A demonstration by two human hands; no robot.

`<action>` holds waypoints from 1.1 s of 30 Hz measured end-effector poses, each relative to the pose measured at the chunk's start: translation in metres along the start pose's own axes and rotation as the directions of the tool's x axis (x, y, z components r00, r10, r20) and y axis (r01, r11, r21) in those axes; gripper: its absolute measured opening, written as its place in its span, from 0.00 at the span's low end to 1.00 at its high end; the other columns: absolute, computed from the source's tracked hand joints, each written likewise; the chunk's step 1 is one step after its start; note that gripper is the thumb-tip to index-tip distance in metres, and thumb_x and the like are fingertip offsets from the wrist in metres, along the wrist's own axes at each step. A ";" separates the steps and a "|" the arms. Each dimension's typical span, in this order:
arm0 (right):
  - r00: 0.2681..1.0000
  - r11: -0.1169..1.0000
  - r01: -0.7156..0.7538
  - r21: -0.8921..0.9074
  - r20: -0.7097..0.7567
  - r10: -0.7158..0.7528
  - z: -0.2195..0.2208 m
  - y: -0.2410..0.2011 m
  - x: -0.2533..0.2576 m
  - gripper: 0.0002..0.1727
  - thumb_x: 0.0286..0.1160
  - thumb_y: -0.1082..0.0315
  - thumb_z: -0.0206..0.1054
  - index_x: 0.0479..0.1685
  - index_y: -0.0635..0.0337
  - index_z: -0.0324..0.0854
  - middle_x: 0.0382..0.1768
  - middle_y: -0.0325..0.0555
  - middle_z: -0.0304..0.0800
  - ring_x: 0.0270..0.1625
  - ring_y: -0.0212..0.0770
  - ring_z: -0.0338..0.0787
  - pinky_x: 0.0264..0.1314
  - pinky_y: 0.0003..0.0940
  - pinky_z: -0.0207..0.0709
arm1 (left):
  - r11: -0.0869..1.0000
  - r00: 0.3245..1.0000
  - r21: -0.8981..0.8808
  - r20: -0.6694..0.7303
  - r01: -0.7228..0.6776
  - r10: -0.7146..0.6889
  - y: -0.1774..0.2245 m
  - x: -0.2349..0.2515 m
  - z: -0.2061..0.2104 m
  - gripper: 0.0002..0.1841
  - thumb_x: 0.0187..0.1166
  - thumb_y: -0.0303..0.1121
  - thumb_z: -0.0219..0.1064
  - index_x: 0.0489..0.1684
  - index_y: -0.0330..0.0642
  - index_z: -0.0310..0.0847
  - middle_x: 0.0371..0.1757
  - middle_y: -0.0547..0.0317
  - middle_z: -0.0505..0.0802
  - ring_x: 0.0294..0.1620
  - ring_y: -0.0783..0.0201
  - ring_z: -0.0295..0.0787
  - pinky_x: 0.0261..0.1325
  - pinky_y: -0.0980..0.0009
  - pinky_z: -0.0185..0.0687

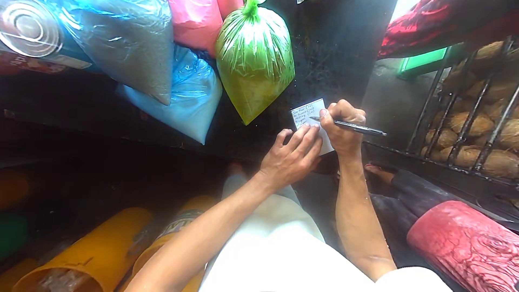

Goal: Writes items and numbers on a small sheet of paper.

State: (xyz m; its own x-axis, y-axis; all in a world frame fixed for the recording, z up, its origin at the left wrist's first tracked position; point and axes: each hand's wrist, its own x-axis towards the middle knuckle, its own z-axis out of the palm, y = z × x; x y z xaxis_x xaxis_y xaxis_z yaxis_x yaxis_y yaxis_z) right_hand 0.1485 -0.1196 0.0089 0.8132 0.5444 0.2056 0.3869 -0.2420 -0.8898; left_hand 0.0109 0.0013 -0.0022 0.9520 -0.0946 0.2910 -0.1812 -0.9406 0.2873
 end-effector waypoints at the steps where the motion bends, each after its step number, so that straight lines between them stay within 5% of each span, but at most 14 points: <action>1: 1.000 1.000 0.003 -0.002 -0.002 -0.003 0.000 -0.001 -0.001 0.15 0.76 0.71 0.68 0.19 0.57 0.73 0.17 0.35 0.73 0.18 0.24 0.72 0.18 0.16 0.62 | 1.000 1.000 -0.006 0.003 0.001 -0.001 0.000 0.000 -0.001 0.23 0.86 0.52 0.57 0.69 0.52 0.86 0.80 0.56 0.83 0.83 0.57 0.73 0.82 0.52 0.60; 18: 1.000 1.000 0.002 -0.010 -0.016 -0.002 -0.001 0.001 -0.002 0.18 0.76 0.72 0.67 0.16 0.56 0.70 0.16 0.35 0.71 0.17 0.25 0.69 0.17 0.17 0.59 | 1.000 1.000 -0.017 0.011 0.006 -0.006 0.000 0.000 0.000 0.23 0.85 0.52 0.58 0.69 0.53 0.85 0.80 0.57 0.83 0.83 0.57 0.72 0.82 0.52 0.61; 22: 0.993 0.998 0.023 0.059 -0.120 -0.015 0.000 0.002 -0.003 0.18 0.76 0.72 0.66 0.17 0.52 0.68 0.18 0.33 0.71 0.21 0.23 0.72 0.21 0.16 0.63 | 1.000 1.000 -0.023 0.018 0.006 -0.006 0.000 0.001 -0.001 0.23 0.86 0.52 0.57 0.70 0.53 0.85 0.81 0.56 0.81 0.83 0.57 0.72 0.82 0.52 0.60; 26: 0.998 0.998 -0.062 -0.026 0.002 0.062 -0.006 -0.004 0.004 0.16 0.77 0.70 0.67 0.20 0.55 0.72 0.18 0.33 0.73 0.19 0.21 0.71 0.20 0.15 0.62 | 1.000 1.000 -0.027 0.027 0.012 -0.012 0.000 0.000 -0.001 0.22 0.86 0.52 0.57 0.70 0.53 0.85 0.81 0.56 0.81 0.83 0.56 0.72 0.82 0.53 0.60; 33: 1.000 1.000 -0.009 -0.028 -0.029 0.008 -0.002 0.001 0.005 0.14 0.77 0.72 0.67 0.20 0.57 0.73 0.19 0.33 0.75 0.21 0.21 0.74 0.22 0.15 0.65 | 0.999 0.999 -0.035 0.039 0.015 -0.013 0.000 0.002 -0.002 0.23 0.86 0.52 0.57 0.70 0.53 0.84 0.82 0.53 0.80 0.83 0.55 0.72 0.81 0.52 0.61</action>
State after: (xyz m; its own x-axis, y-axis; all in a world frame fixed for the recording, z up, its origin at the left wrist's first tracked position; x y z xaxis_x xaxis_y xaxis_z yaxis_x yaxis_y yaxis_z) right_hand 0.1542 -0.1189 0.0096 0.8287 0.5187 0.2104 0.3919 -0.2692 -0.8797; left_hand 0.0120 0.0017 -0.0001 0.9633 -0.0947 0.2512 -0.1758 -0.9297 0.3237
